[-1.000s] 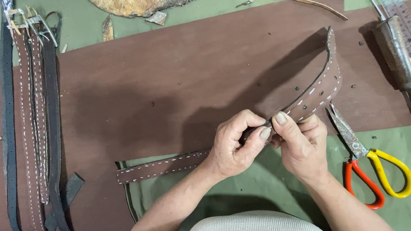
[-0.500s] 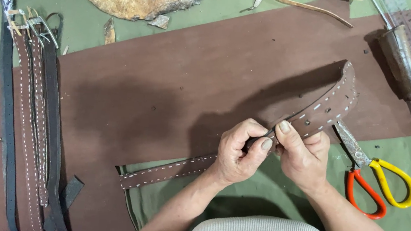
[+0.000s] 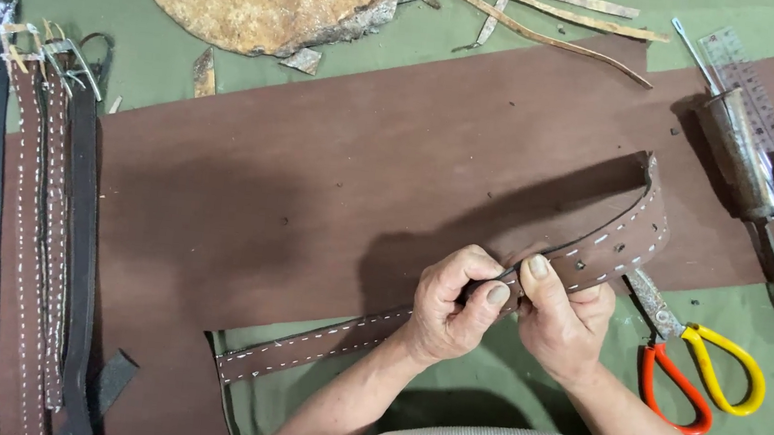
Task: Punching holes into a leather strap using an awl and a hammer on a workbench.
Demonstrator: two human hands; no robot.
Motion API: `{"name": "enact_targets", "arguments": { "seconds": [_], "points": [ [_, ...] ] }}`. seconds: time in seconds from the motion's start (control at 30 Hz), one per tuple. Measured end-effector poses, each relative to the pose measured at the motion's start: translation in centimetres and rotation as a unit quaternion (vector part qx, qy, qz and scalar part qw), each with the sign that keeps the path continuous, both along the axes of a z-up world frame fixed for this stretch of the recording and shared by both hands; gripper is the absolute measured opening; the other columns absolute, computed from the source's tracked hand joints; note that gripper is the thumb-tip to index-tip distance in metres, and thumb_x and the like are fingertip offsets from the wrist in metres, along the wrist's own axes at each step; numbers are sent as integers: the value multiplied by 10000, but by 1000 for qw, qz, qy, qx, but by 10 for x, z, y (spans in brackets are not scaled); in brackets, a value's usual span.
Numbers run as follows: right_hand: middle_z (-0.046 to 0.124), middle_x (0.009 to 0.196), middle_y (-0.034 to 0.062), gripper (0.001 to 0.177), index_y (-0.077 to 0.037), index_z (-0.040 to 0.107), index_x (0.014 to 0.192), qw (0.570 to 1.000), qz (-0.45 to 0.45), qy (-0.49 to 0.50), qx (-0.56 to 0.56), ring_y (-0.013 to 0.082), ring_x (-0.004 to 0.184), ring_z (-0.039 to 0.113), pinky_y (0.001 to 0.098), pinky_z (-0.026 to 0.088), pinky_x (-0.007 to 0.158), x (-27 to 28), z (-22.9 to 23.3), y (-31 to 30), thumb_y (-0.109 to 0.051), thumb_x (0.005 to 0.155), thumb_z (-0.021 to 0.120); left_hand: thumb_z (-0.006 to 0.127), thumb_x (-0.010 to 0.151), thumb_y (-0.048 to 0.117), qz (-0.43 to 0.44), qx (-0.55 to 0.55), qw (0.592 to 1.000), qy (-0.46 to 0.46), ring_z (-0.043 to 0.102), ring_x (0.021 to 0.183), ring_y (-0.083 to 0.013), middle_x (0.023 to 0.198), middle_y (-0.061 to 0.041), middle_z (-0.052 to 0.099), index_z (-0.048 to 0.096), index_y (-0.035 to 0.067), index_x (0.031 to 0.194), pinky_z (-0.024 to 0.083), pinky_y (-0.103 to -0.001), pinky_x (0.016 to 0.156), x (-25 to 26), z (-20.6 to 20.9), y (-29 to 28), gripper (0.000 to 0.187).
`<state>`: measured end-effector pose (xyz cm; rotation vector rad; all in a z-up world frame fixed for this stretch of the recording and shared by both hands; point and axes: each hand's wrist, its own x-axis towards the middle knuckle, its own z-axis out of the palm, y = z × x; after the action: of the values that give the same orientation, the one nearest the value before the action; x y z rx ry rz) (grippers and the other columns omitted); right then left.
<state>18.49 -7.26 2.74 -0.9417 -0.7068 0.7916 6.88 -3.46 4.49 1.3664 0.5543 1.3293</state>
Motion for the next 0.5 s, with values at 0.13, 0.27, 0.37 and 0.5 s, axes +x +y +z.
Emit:
{"name": "enact_targets", "arguments": {
  "seconds": [0.13, 0.27, 0.37, 0.5],
  "points": [
    [468, 502, 127, 246, -15, 640, 723, 1000, 3, -4, 2, 131, 386, 380, 248, 381, 380, 2, -2, -3, -3, 967, 616, 643, 995, 90, 5, 7, 1000, -1, 436, 494, -149, 681, -112, 537, 639, -28, 951, 377, -288, 432, 3, -7, -3, 127],
    [471, 510, 126, 183, 18, 660, 785, 1000, -8, 26, 15, 120, 397, 374, 245, 400, 380, -2, 6, 3, 20, 963, 617, 644, 993, 76, 2, 10, 1000, -23, 507, 494, -167, 661, -113, 564, 641, -37, 948, 432, -288, 462, 5, -12, -2, 121],
    [475, 516, 128, 166, 17, 670, 801, 999, -18, 37, 28, 133, 388, 383, 270, 409, 371, -2, -10, 2, 36, 957, 619, 635, 1001, 85, 13, 35, 999, -9, 526, 498, -185, 659, -113, 576, 635, -37, 959, 439, -302, 466, 4, -19, 4, 129],
    [494, 559, 93, 148, 4, 691, 849, 996, -21, 57, 60, 105, 427, 407, 298, 426, 380, 3, -34, -3, 24, 973, 614, 633, 1008, 103, 16, 66, 997, 26, 550, 532, -214, 665, -144, 586, 630, -38, 1002, 464, -358, 495, 2, -19, -1, 141]
  ]
}}
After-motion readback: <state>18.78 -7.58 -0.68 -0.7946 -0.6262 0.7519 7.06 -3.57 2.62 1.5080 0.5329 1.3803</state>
